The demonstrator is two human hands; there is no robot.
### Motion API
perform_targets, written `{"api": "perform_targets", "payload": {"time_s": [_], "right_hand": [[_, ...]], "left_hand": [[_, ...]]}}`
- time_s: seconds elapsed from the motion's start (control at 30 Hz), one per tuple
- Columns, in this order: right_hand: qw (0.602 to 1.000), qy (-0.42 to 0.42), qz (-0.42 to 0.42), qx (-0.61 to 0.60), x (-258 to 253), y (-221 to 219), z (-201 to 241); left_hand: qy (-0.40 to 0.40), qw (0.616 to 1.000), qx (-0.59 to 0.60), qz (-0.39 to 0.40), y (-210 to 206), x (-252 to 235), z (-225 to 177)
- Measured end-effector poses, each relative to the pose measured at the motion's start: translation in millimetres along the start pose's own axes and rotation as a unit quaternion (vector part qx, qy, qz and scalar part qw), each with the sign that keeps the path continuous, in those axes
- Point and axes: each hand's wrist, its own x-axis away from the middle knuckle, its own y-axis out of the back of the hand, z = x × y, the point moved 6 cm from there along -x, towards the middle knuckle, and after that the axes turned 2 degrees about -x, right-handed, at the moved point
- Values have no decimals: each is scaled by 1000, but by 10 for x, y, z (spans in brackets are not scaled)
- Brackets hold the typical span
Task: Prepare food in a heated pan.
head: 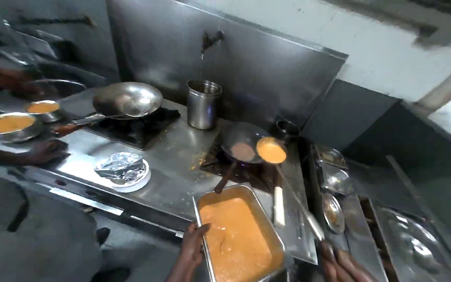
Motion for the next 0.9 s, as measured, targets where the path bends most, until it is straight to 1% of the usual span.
{"api": "perform_targets", "payload": {"time_s": [0.03, 0.07, 0.13, 0.17, 0.2, 0.23, 0.27, 0.3, 0.33, 0.37, 0.43, 0.47, 0.53, 0.57, 0.6, 0.63, 0.67, 0.7, 0.8, 0.83, 0.9], "right_hand": [[999, -4, -21, 36, -298, 77, 77], [995, -13, -61, 80, -584, 128, 124], [975, -25, -114, 188, -1113, 256, 142], [955, -24, -130, 264, -1365, 308, 156], [927, -16, -139, 347, -1591, 343, 169], [891, -2, -142, 431, -1781, 377, 166], [847, 15, -143, 512, -1928, 422, 154], [801, 41, -144, 580, -2005, 458, 143], [765, 80, -149, 621, -2022, 493, 142], [739, 119, -154, 645, -2002, 526, 146], [698, 157, -163, 680, -1958, 605, 185], [681, 152, -163, 697, -1968, 633, 232], [644, 106, -156, 742, -2040, 663, 354], [646, 80, -148, 745, -2096, 696, 398], [676, 62, -141, 721, -2139, 737, 422], [724, 56, -139, 673, -2143, 772, 424], [761, 56, -144, 630, -2089, 763, 423], [788, 56, -152, 594, -1978, 727, 412], [857, 74, -168, 482, -1338, 582, 305], [871, 66, -170, 457, -1018, 555, 246], [883, 44, -182, 430, -415, 525, 203]], "left_hand": [[-3, 1000, -1, -12, 0, 21, -19], [-4, 1000, -2, -27, 15, 50, -16], [-9, 999, 5, -52, 53, 72, 40], [-18, 998, 10, -58, 44, 60, 49], [-29, 998, 13, -61, 28, 49, 51], [-38, 997, 13, -65, 12, 56, 45], [-43, 997, 11, -70, -1, 73, 37], [-46, 996, 11, -78, -9, 101, 30], [-49, 995, 11, -86, -16, 128, 24], [-49, 994, 7, -93, -25, 145, 19], [-49, 993, -5, -109, -37, 165, 7], [-51, 992, -9, -115, -41, 160, 1], [-54, 991, -13, -119, -35, 143, 19], [-55, 991, -11, -119, -29, 140, 45], [-55, 991, -11, -119, -25, 146, 69], [-55, 991, -14, -117, -25, 142, 77], [-59, 992, -18, -111, -44, 124, 61], [-62, 992, -20, -106, -76, 110, 28], [-54, 995, -16, -82, -172, 149, -104], [-34, 997, -17, -73, -137, 194, -46], [-10, 998, -12, -54, -75, 149, 25]]}}
